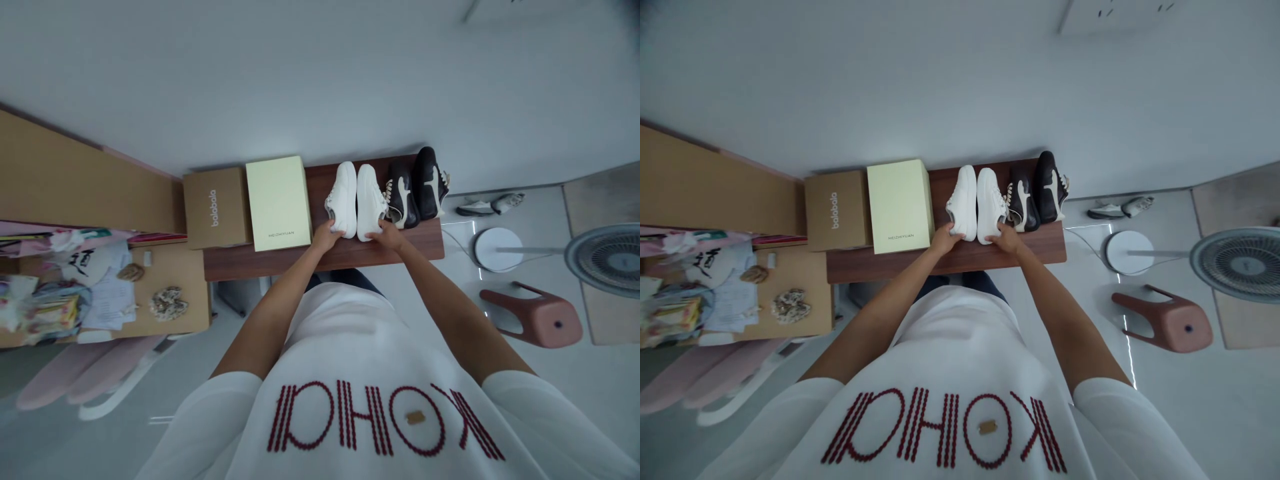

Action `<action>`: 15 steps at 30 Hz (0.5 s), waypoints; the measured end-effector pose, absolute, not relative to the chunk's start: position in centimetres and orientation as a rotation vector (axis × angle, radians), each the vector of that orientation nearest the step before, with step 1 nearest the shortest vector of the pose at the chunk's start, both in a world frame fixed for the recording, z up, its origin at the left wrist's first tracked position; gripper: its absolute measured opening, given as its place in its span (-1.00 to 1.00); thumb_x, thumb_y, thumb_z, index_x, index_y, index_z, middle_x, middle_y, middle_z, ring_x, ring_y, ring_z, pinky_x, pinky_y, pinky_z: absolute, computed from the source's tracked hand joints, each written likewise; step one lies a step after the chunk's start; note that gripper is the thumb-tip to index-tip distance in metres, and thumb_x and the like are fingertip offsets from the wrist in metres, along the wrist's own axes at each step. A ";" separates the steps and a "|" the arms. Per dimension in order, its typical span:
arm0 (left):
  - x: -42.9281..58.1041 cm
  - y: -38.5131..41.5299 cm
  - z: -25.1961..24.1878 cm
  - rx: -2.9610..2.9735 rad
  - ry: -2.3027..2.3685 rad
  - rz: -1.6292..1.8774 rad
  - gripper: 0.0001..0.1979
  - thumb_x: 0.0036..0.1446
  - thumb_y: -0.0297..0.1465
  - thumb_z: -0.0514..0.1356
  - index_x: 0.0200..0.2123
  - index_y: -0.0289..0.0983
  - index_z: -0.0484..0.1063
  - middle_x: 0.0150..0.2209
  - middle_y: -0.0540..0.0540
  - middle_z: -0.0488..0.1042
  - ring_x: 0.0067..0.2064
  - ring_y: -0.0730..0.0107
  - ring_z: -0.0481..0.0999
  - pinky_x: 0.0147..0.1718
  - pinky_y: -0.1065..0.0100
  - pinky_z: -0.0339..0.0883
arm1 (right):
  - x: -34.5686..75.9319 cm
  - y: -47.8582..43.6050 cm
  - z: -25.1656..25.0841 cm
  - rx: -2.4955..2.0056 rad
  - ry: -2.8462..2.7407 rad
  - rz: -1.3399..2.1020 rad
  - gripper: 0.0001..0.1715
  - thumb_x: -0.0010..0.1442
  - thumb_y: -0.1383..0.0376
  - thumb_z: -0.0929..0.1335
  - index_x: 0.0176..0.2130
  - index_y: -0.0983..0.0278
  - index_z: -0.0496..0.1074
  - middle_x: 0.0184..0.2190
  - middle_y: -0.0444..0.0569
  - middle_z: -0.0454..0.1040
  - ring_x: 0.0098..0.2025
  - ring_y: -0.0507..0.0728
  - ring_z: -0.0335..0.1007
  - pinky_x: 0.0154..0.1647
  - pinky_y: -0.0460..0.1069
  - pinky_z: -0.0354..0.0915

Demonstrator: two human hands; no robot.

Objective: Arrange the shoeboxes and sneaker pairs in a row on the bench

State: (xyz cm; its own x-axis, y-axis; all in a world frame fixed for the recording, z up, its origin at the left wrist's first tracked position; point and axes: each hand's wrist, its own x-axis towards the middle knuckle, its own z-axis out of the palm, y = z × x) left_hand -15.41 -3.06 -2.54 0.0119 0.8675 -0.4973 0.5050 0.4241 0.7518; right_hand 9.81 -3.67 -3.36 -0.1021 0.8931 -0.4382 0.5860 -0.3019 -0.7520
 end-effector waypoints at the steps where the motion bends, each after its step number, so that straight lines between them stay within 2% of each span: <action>1: -15.4 -3.2 -2.2 1.253 1.641 0.445 -0.63 0.08 -0.47 0.47 -0.01 -0.27 0.62 0.03 -0.24 0.64 0.23 -0.13 0.54 0.30 0.12 0.29 | 9.8 -3.8 -3.0 -1.857 -1.669 1.335 -0.51 0.12 0.11 0.57 -0.04 0.33 0.58 -0.09 0.10 0.67 0.02 0.33 0.56 0.22 0.22 0.42; 6: -15.0 -3.8 -0.8 1.432 1.654 0.379 -0.68 0.16 -0.45 0.44 0.00 -0.22 0.63 -0.02 -0.25 0.64 0.26 -0.15 0.51 0.35 0.10 0.23 | 9.1 -4.3 -0.9 -1.977 -2.030 1.115 -0.67 0.24 0.10 0.53 -0.11 0.26 0.54 -0.19 0.09 0.66 -0.06 0.35 0.57 0.07 0.15 0.44; 10: -14.8 -3.8 0.2 1.647 1.655 0.197 -0.74 0.29 -0.41 0.34 0.04 -0.21 0.60 -0.11 -0.24 0.66 0.21 -0.11 0.55 0.33 0.10 0.21 | 7.6 -4.2 0.7 -2.032 -2.275 0.872 -0.73 0.35 0.14 0.47 -0.04 0.25 0.52 -0.02 0.17 0.64 0.04 0.34 0.55 0.02 0.09 0.40; 15: -14.3 -3.3 0.8 1.663 1.678 0.214 -0.82 0.32 -0.40 0.31 -0.03 -0.24 0.60 -0.13 -0.29 0.67 0.21 -0.11 0.57 0.32 0.11 0.15 | 5.2 -3.5 1.7 -2.039 -2.437 0.696 -0.76 0.46 0.20 0.38 0.02 0.28 0.53 0.10 0.24 0.58 0.13 0.33 0.52 0.06 0.08 0.39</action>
